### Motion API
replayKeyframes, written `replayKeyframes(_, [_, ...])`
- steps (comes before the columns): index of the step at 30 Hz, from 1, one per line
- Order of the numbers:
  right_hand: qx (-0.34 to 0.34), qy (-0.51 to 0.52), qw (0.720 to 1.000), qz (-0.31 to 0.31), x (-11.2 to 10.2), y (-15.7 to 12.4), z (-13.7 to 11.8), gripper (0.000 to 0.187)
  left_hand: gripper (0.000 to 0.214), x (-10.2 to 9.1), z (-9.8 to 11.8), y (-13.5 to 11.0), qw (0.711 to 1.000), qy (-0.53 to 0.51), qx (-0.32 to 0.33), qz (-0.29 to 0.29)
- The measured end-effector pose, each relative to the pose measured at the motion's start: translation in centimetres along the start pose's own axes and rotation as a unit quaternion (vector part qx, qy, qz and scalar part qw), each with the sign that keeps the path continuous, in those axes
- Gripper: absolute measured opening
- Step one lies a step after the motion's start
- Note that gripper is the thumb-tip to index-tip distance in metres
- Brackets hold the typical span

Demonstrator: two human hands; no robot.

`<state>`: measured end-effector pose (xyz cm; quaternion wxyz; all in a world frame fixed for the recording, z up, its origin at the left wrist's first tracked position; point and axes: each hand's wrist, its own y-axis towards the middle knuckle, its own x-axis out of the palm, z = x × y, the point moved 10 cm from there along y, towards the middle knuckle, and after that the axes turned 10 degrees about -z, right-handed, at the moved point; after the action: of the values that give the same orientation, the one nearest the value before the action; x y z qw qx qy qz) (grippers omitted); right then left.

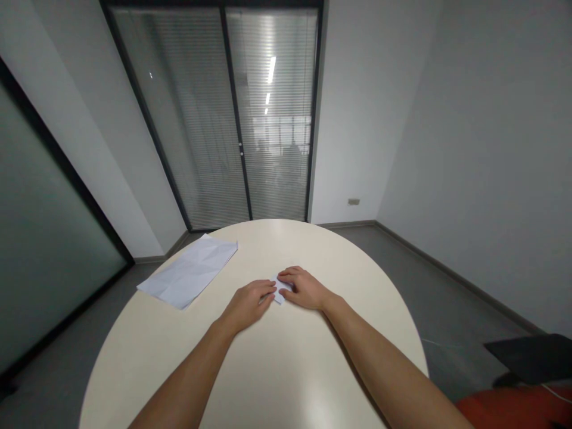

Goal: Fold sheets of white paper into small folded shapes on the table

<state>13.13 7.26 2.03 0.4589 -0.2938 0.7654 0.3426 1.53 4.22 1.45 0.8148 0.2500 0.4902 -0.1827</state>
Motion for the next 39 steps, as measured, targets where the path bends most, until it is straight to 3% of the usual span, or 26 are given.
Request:
replayKeyframes(12, [-0.024, -0.02, 0.999, -0.02, 0.14, 0.01, -0.06, 0.021, 0.025, 0.07, -0.65, -0.04, 1.0, 0.019, -0.018, -0.001])
replayKeyframes(24, [-0.011, 0.041, 0.999, -0.024, -0.38, 0.07, 0.09, 0.01, 0.024, 0.25, -0.77, 0.01, 0.999, 0.021, -0.027, -0.011])
replayKeyframes(39, [-0.004, 0.071, 0.997, -0.023, 0.33, 0.08, 0.03, 0.009, 0.021, 0.11, 0.1, -0.02, 1.0, 0.006, 0.006, -0.019])
